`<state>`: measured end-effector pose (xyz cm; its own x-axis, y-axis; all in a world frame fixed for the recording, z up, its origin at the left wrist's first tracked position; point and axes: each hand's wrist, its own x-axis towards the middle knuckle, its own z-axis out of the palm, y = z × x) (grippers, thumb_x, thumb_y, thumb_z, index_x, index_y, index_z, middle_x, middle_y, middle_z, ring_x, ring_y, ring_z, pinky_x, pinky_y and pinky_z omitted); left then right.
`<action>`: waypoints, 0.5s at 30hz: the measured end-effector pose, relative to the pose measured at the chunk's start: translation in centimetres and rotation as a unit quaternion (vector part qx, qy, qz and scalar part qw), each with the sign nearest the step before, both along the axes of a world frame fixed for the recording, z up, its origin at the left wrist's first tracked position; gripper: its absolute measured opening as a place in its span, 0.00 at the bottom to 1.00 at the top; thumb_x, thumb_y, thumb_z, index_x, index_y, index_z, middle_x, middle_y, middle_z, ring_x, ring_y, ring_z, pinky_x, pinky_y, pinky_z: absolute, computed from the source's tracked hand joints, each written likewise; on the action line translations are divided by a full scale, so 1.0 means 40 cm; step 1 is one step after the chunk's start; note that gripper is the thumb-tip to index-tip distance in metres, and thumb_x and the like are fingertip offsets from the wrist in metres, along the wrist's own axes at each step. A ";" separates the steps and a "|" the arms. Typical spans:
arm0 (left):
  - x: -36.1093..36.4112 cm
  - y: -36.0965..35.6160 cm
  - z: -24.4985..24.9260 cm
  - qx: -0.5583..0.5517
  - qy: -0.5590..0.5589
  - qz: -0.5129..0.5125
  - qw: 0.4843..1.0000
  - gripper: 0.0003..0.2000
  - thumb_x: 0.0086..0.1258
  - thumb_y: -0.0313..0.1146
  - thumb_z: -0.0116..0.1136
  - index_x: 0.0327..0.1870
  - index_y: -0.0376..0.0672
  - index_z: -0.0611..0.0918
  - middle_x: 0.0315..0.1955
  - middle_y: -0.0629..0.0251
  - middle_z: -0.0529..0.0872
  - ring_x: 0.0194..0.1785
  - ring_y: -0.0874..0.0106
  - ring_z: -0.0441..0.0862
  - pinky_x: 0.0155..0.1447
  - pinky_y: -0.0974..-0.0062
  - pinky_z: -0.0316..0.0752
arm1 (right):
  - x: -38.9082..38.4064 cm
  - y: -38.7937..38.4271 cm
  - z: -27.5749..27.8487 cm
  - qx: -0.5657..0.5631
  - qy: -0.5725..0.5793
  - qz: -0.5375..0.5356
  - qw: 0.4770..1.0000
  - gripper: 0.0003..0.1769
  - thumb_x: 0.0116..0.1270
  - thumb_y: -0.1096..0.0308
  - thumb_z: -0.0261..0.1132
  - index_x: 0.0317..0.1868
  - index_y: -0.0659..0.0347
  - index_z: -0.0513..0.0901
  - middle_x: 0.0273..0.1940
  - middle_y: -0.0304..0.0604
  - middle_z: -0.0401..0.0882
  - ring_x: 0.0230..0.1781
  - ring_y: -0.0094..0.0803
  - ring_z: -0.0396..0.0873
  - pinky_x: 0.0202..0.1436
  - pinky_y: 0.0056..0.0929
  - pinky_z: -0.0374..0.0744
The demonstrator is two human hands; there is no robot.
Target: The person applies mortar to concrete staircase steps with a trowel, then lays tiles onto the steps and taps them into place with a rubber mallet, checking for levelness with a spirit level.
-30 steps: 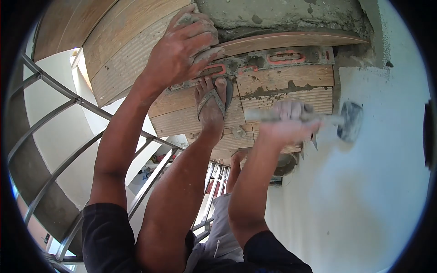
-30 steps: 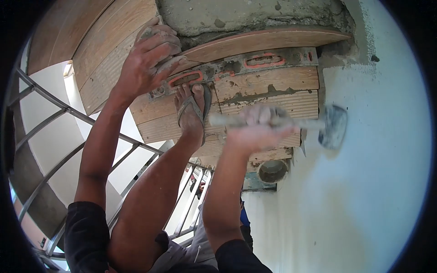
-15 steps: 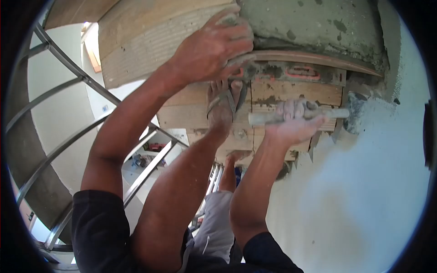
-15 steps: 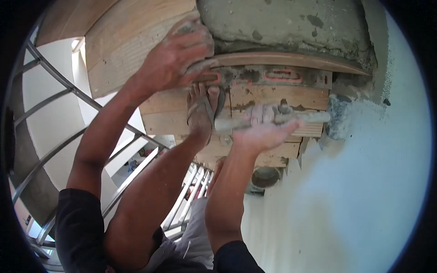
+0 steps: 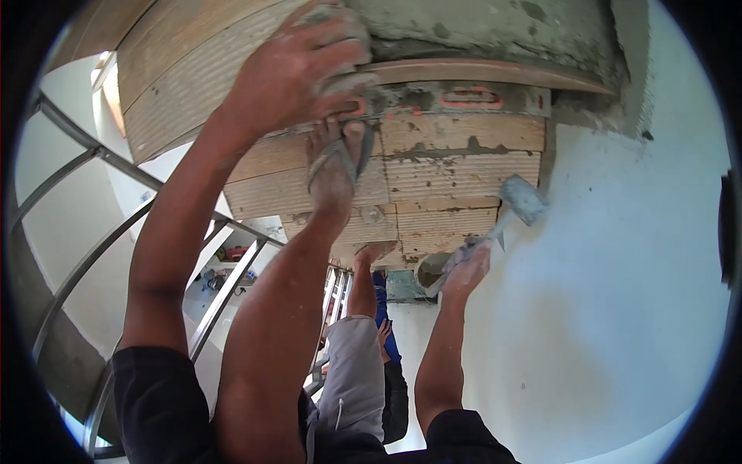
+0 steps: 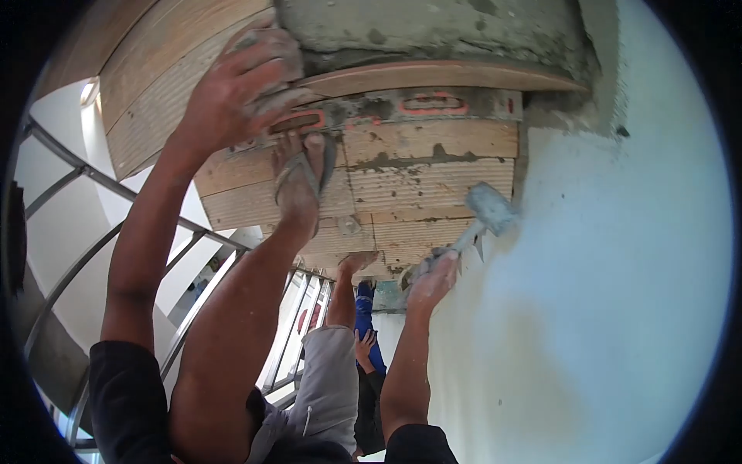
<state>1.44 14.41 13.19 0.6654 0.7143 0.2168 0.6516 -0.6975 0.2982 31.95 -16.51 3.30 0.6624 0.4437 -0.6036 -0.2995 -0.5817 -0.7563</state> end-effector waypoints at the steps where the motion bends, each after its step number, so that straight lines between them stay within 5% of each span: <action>1: 0.003 0.001 0.004 0.015 0.007 0.000 1.000 0.18 0.58 0.36 0.77 0.48 0.43 0.86 0.56 0.57 0.86 0.65 0.54 0.81 0.73 0.55 0.75 | 0.000 -0.019 -0.006 0.001 -0.007 -0.009 1.000 0.29 0.83 0.37 0.50 0.45 0.59 0.74 0.24 0.31 0.65 0.16 0.22 0.62 0.16 0.24 0.63; 4: 0.012 0.004 0.013 0.051 0.005 -0.016 0.999 0.16 0.61 0.38 0.76 0.48 0.44 0.87 0.55 0.58 0.87 0.63 0.53 0.82 0.71 0.56 0.75 | 0.000 -0.058 -0.011 -0.027 0.008 -0.008 1.000 0.27 0.83 0.40 0.52 0.46 0.60 0.75 0.25 0.31 0.65 0.17 0.20 0.62 0.16 0.24 0.63; 7: 0.012 0.001 0.013 0.002 0.021 0.002 1.000 0.20 0.55 0.29 0.78 0.50 0.42 0.86 0.58 0.57 0.86 0.65 0.54 0.82 0.69 0.58 0.77 | -0.003 -0.077 0.000 -0.032 0.080 0.017 0.996 0.25 0.83 0.44 0.55 0.48 0.62 0.79 0.34 0.32 0.68 0.29 0.20 0.66 0.28 0.22 0.69; 9: 0.006 -0.007 0.009 -0.039 0.036 0.035 0.998 0.18 0.61 0.37 0.77 0.50 0.43 0.86 0.56 0.55 0.86 0.63 0.51 0.82 0.69 0.52 0.76 | -0.006 -0.086 0.009 -0.040 0.067 0.068 0.995 0.24 0.85 0.47 0.54 0.46 0.63 0.78 0.33 0.32 0.68 0.30 0.21 0.67 0.30 0.25 0.70; 15: 0.015 -0.012 0.000 0.027 0.053 0.067 0.996 0.22 0.59 0.41 0.78 0.53 0.45 0.86 0.58 0.55 0.86 0.61 0.52 0.84 0.68 0.52 0.77 | 0.031 -0.116 0.058 -0.057 0.021 0.168 0.984 0.23 0.86 0.49 0.53 0.40 0.62 0.76 0.30 0.36 0.69 0.29 0.25 0.69 0.33 0.31 0.72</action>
